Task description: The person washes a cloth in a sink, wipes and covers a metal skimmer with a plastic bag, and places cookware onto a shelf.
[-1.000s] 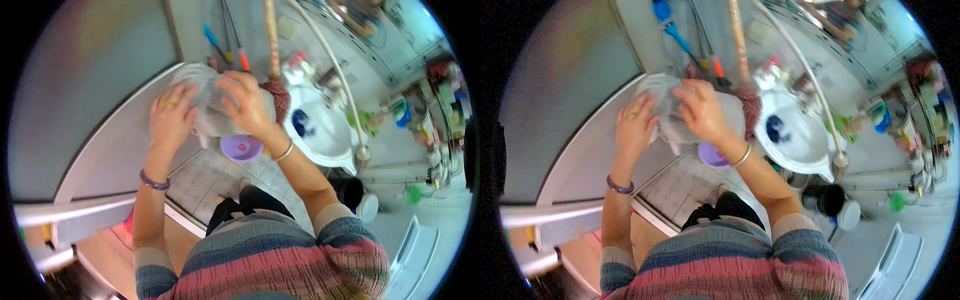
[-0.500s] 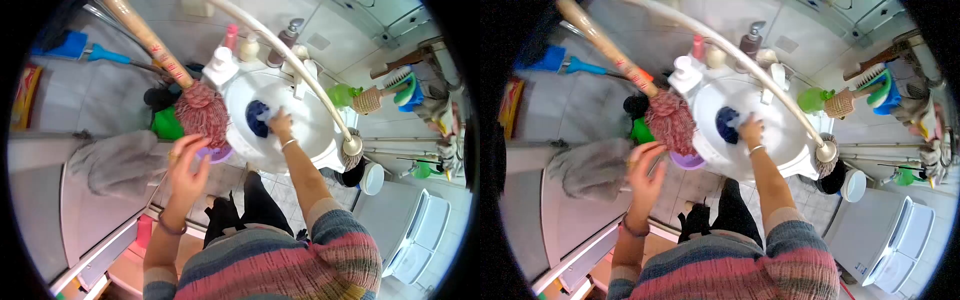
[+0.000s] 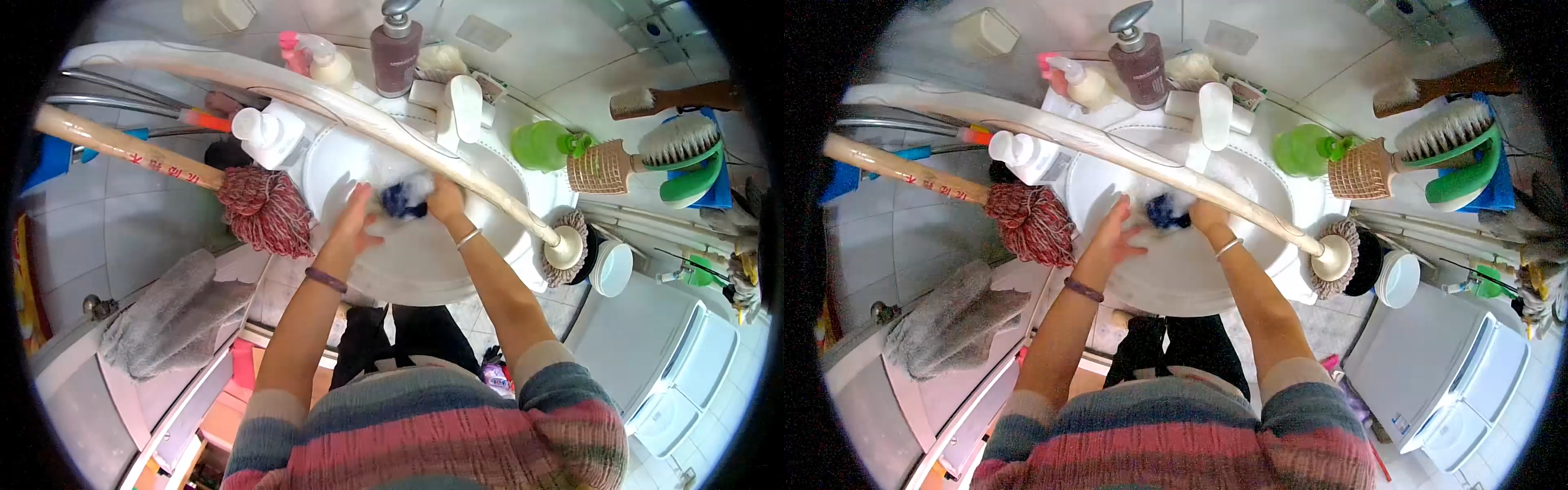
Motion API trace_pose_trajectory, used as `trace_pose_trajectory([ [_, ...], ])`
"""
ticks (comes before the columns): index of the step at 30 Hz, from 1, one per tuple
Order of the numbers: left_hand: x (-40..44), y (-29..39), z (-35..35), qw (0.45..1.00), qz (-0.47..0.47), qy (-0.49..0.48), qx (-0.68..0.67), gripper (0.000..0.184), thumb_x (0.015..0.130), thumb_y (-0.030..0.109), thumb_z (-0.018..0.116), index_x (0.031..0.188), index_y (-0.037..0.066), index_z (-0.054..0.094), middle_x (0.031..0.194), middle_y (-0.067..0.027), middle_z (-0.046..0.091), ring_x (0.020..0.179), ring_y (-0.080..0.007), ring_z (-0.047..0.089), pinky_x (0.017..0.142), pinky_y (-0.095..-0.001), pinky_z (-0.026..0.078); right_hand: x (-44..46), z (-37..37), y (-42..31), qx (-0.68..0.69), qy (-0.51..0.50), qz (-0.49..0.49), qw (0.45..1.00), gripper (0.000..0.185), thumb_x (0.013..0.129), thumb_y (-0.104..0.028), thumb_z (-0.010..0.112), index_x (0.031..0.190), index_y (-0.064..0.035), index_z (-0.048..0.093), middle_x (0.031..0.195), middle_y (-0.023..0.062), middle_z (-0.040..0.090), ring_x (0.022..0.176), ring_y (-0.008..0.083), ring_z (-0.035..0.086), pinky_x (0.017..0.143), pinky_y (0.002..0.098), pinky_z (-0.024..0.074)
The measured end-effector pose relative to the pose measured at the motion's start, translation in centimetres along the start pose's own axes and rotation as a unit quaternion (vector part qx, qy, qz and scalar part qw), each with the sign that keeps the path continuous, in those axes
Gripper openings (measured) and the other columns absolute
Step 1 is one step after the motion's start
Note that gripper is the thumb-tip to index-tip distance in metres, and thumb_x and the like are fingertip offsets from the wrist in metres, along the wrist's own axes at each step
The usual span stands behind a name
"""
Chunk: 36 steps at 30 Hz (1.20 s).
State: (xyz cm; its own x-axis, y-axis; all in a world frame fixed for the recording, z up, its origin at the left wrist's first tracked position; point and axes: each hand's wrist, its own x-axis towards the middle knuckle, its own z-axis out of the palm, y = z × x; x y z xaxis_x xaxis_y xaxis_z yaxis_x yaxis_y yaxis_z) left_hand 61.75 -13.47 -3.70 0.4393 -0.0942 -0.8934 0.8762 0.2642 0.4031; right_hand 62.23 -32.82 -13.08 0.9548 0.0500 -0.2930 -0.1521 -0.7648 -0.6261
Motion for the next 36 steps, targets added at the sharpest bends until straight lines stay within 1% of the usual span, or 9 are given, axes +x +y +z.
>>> trace_pose_trajectory([
  [4, 1.0, 0.1, 1.9, 0.977, -0.036, -0.153, -0.147, 0.076, 0.083, 0.062, 0.038, 0.141, 0.018, 0.015, 0.14, -0.0096, 0.028, 0.124, -0.0324, 0.033, 0.089, -0.063, 0.031, -3.5, -3.1, -6.8, 0.534, -0.092, 0.022, 0.84, 0.043, 0.073, 0.003, 0.05, 0.116, -0.004, 0.052, 0.105, 0.0064, 0.058, 0.096, 0.0178, 0.054, 0.086, 0.0313, 0.0432],
  [10, 5.4, -3.2, 0.0, 0.839, 0.175, -0.428, -0.287, 0.051, 0.088, 0.048, 0.041, 0.119, 0.008, 0.043, 0.107, -0.0094, 0.051, 0.097, -0.0254, 0.05, 0.086, -0.0391, 0.045, -6.9, -4.0, -14.3, 0.188, 0.115, -0.194, 0.956, 0.035, 0.07, -0.009, 0.061, 0.105, -0.0086, 0.056, 0.102, 0.0167, 0.06, 0.095, 0.0359, 0.055, 0.091, 0.0396, 0.0397],
  [14, 8.7, -5.1, -0.8, 0.876, 0.225, -0.356, -0.234, 0.025, 0.089, 0.019, 0.043, 0.11, 0.006, 0.049, 0.1, -0.0071, 0.054, 0.088, -0.0199, 0.055, 0.085, -0.0342, 0.045, -4.0, -0.3, -10.1, 0.153, 0.153, -0.13, 0.968, 0.039, 0.064, -0.008, 0.061, 0.103, -0.002, 0.055, 0.094, 0.0221, 0.06, 0.09, 0.0383, 0.056, 0.082, 0.0447, 0.0433],
  [16, 1.5, -0.6, 3.5, 0.953, 0.143, -0.141, -0.227, 0.023, 0.087, 0.011, 0.044, 0.108, 0.007, 0.051, 0.101, -0.0071, 0.055, 0.09, -0.0195, 0.055, 0.084, -0.0324, 0.044, -2.4, -2.0, -8.7, 0.078, 0.221, -0.188, 0.954, 0.035, 0.067, -0.007, 0.058, 0.102, -0.002, 0.056, 0.091, 0.0216, 0.06, 0.088, 0.0375, 0.057, 0.08, 0.0456, 0.0433],
  [20, 1.9, -0.9, -0.1, 0.965, 0.218, -0.086, -0.115, 0.024, 0.083, 0.015, 0.052, 0.105, 0.007, 0.053, 0.105, -0.0047, 0.056, 0.094, -0.0185, 0.055, 0.082, -0.0431, 0.043, 0.8, -3.9, -1.4, -0.052, 0.165, 0.08, 0.982, 0.023, 0.075, -0.01, 0.054, 0.097, -0.0051, 0.06, 0.094, 0.0176, 0.06, 0.092, 0.0348, 0.055, 0.08, 0.0465, 0.0418],
  [23, 2.3, -1.2, -0.6, 0.995, 0.098, -0.019, -0.032, 0.05, 0.083, 0.028, 0.055, 0.126, 0.006, 0.039, 0.122, -0.0081, 0.044, 0.115, -0.0268, 0.039, 0.085, -0.0502, 0.04, -0.4, -0.1, -0.4, -0.133, 0.214, -0.132, 0.959, 0.021, 0.077, -0.017, 0.054, 0.095, -0.0097, 0.062, 0.095, 0.0155, 0.06, 0.096, 0.0336, 0.054, 0.087, 0.0475, 0.0369],
  [28, 2.6, -0.7, 0.3, 0.997, 0.048, -0.038, -0.054, 0.066, 0.086, 0.043, 0.048, 0.137, 0.01, 0.023, 0.136, -0.0119, 0.028, 0.123, -0.0362, 0.028, 0.083, -0.0603, 0.039, -0.6, -2.9, -0.5, -0.017, 0.145, -0.097, 0.984, 0.021, 0.072, -0.001, 0.053, 0.088, -0.0068, 0.064, 0.085, 0.0131, 0.062, 0.088, 0.0279, 0.057, 0.079, 0.0416, 0.0444],
  [32, 3.0, 0.0, 1.6, 0.966, 0.057, -0.216, -0.131, 0.055, 0.086, 0.05, 0.047, 0.123, 0.01, 0.043, 0.113, -0.0086, 0.053, 0.101, -0.0255, 0.052, 0.077, -0.0505, 0.047, -3.2, -1.5, -6.9, 0.491, 0.0, -0.036, 0.871, 0.027, 0.07, 0.001, 0.052, 0.094, -0.0067, 0.061, 0.096, 0.0087, 0.061, 0.084, 0.0267, 0.056, 0.084, 0.0361, 0.0409],
  [36, 1.1, 0.3, 2.1, 0.919, 0.107, -0.307, -0.221, 0.047, 0.089, 0.046, 0.045, 0.113, 0.006, 0.051, 0.099, -0.0062, 0.058, 0.09, -0.0205, 0.058, 0.077, -0.0358, 0.05, -7.2, -3.8, -14.2, 0.291, 0.076, -0.155, 0.941, 0.025, 0.073, -0.005, 0.057, 0.097, -0.0082, 0.059, 0.101, 0.0094, 0.059, 0.087, 0.0291, 0.055, 0.088, 0.0367, 0.0377],
])
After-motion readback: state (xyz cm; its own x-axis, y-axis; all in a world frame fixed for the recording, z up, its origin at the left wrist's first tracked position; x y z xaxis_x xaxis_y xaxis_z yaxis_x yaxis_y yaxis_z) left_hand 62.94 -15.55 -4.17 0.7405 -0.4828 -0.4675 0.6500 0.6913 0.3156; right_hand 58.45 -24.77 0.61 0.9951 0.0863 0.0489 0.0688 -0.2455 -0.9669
